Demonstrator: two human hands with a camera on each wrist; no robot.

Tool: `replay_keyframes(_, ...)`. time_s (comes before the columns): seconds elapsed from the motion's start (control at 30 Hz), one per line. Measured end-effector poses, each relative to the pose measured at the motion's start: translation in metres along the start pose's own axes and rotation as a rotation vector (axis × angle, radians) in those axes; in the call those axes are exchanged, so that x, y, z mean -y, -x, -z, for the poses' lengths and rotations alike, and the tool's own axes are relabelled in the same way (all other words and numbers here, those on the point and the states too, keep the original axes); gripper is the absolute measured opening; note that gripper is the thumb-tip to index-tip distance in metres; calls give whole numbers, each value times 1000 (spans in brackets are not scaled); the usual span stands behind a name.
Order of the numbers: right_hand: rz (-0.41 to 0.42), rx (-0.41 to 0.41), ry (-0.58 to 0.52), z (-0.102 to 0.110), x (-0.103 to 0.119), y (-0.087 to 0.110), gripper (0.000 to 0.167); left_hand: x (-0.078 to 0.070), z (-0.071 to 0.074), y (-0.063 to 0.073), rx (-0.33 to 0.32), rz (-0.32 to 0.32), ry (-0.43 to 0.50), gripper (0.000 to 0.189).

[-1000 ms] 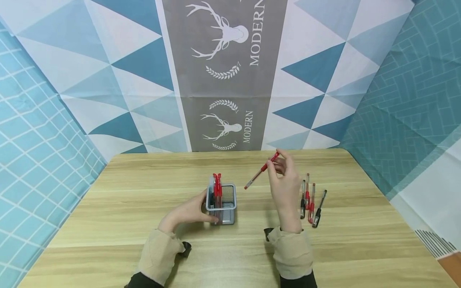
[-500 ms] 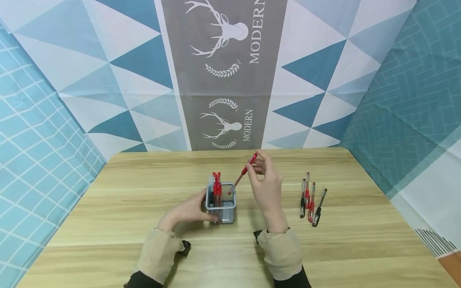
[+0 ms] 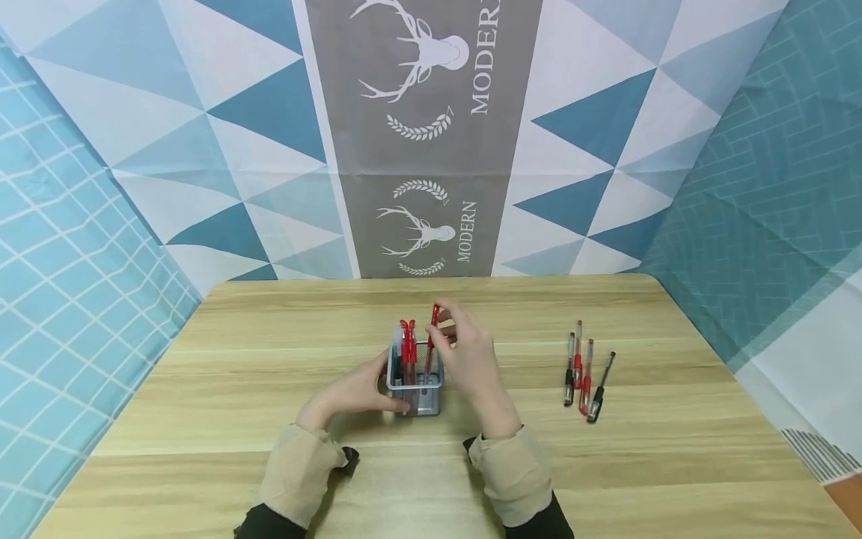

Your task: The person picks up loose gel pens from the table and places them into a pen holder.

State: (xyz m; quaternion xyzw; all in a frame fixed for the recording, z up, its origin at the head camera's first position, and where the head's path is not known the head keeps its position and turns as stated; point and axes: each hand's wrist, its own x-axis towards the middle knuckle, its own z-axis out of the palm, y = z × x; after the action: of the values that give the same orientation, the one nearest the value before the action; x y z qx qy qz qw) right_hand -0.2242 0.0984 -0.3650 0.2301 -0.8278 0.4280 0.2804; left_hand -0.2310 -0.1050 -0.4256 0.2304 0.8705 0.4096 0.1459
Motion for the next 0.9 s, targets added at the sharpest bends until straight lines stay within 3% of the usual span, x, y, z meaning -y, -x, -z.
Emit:
replay_keyframes(0.53, -80, 111, 115, -15, -1, 6, 34, 1, 1, -1, 6, 1, 12, 98)
replay_keyframes(0.9, -98, 149, 111, -27, -6, 8, 33, 0, 0, -1, 6, 12, 15, 102)
